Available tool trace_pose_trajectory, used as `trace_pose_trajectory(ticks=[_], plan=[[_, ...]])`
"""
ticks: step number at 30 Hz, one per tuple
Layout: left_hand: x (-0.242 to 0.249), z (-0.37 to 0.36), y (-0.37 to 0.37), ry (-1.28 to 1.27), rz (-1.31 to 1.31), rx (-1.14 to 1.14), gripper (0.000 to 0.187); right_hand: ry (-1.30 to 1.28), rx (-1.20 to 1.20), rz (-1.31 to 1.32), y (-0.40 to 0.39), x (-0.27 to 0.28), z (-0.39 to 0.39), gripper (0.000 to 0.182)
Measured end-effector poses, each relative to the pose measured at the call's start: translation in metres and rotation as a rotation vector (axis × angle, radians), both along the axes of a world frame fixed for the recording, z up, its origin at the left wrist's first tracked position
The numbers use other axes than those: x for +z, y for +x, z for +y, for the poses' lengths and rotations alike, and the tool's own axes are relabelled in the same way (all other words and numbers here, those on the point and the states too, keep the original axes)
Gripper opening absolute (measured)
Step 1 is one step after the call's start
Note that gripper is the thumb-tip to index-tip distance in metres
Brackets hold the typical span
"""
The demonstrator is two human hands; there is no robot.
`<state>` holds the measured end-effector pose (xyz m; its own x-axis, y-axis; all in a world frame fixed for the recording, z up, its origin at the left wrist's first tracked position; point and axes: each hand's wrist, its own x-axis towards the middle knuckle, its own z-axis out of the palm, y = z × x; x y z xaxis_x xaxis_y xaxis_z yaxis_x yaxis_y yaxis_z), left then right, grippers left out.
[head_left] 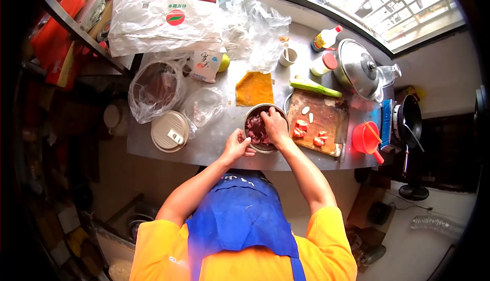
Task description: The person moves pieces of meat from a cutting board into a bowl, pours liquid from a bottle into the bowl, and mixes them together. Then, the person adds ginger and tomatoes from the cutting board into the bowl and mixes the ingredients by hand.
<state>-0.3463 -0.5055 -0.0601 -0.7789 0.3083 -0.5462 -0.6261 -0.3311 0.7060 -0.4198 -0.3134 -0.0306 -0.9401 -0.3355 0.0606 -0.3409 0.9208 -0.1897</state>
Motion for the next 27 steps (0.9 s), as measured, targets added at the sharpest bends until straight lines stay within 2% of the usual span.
trace_pose_trajectory(ticks=[2,4,8,10,11,14,15,18,20,22,23,24,26,27], plan=[[-0.002,0.0,-0.001,-0.009,0.008,0.019,0.017,-0.059,0.081,-0.014,0.008,0.003,0.0,0.018],[-0.001,0.0,0.0,0.004,-0.03,0.019,0.016,-0.143,0.266,-0.168,0.02,0.019,0.006,0.026],[0.005,0.001,-0.002,0.008,-0.018,0.017,0.016,-0.289,0.339,-0.251,0.023,0.03,0.022,0.038],[0.006,0.0,-0.002,0.004,-0.039,0.023,0.016,-0.326,0.08,-0.167,0.016,0.023,0.017,0.045],[0.006,0.0,-0.002,0.001,-0.04,0.016,0.016,-0.3,0.028,-0.095,0.017,0.016,0.008,0.048],[0.005,0.001,0.0,-0.049,-0.005,-0.002,0.016,0.035,-0.022,-0.287,0.015,0.026,-0.022,0.06],[0.005,0.003,0.0,-0.049,0.001,0.019,0.016,0.063,-0.001,-0.246,0.014,0.019,-0.025,0.047],[-0.001,0.004,0.001,-0.039,0.025,0.05,0.016,0.08,0.051,-0.328,0.003,0.004,-0.015,0.037],[-0.006,0.005,0.001,-0.028,0.037,0.071,0.016,0.031,0.007,-0.237,0.001,0.001,-0.004,0.025],[-0.007,0.003,0.001,-0.026,0.046,0.083,0.016,-0.034,-0.016,-0.18,0.001,0.018,-0.001,0.027],[-0.007,0.002,0.002,-0.025,0.041,0.095,0.016,-0.076,0.004,-0.257,0.004,0.03,0.002,0.035],[-0.005,0.002,0.002,-0.019,0.027,0.097,0.016,-0.075,0.013,-0.26,0.007,0.029,0.008,0.035],[-0.001,0.001,0.001,-0.012,0.014,0.093,0.015,-0.249,0.266,-0.322,0.016,0.027,0.023,0.043],[0.0,0.001,0.0,-0.021,0.016,0.084,0.015,-0.185,0.314,-0.295,0.021,0.034,0.025,0.055]])
